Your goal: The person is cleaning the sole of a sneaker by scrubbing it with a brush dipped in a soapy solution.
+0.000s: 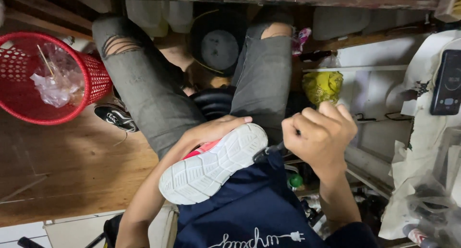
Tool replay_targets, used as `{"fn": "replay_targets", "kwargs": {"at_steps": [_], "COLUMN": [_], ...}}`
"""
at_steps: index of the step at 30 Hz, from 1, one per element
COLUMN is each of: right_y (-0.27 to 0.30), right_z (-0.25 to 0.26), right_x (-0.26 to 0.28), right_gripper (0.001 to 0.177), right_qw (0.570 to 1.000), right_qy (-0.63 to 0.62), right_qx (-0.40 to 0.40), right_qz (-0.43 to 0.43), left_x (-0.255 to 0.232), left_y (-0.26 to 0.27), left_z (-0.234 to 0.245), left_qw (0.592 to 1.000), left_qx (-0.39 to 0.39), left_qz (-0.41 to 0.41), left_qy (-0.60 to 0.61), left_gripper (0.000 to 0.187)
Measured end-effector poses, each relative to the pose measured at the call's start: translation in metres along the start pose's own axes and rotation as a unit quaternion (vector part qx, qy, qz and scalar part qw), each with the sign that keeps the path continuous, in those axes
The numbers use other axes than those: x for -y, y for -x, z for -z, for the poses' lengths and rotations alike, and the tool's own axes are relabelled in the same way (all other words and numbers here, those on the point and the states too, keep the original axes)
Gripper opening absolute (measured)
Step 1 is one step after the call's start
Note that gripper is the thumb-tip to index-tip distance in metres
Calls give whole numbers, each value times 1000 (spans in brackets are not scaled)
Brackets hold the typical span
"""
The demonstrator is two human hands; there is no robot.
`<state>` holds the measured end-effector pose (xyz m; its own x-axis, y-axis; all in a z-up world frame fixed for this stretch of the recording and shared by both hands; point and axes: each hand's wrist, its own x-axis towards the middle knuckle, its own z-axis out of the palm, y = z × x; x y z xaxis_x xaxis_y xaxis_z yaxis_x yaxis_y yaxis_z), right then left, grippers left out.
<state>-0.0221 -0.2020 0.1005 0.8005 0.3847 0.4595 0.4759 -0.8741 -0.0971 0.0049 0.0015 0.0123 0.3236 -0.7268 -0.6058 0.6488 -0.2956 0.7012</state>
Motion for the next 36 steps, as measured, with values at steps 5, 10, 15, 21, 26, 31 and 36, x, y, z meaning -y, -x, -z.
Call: {"fn": "replay_targets", "kwargs": {"at_steps": [5, 10, 15, 21, 26, 31, 36], "right_y": [7, -13, -25, -22, -16, -6, -3], "right_z": [-8, -16, -26, -26, -15, -20, -23], "right_x": [5, 12, -17, -5, -22, -2, 9], "right_gripper": [30, 29, 32, 28, 30, 34, 29], "right_qw": [998, 998, 992, 991, 997, 996, 998], "right_qy": [33, -54, -65, -69, 31, 79, 68], "right_qx": [-2, -25, -34, -16, 27, 27, -5], "right_qz": [-52, 15, 106, 116, 64, -18, 6], "left_x": [3, -2, -13, -11, 0, 7, 20], "left_y": [-1, 0, 2, 3, 0, 3, -3], "left_z": [2, 2, 4, 3, 7, 5, 4], "left_qw": [1000, 998, 1000, 1000, 1000, 999, 998], "left_qx": [-9, 17, 3, 0, 5, -20, -23], "left_qz": [14, -27, 17, 21, 17, 42, 7], "left_qy": [-16, -56, -23, -2, 1, 19, 58], "left_gripper": [66, 61, 64, 55, 56, 50, 48]}}
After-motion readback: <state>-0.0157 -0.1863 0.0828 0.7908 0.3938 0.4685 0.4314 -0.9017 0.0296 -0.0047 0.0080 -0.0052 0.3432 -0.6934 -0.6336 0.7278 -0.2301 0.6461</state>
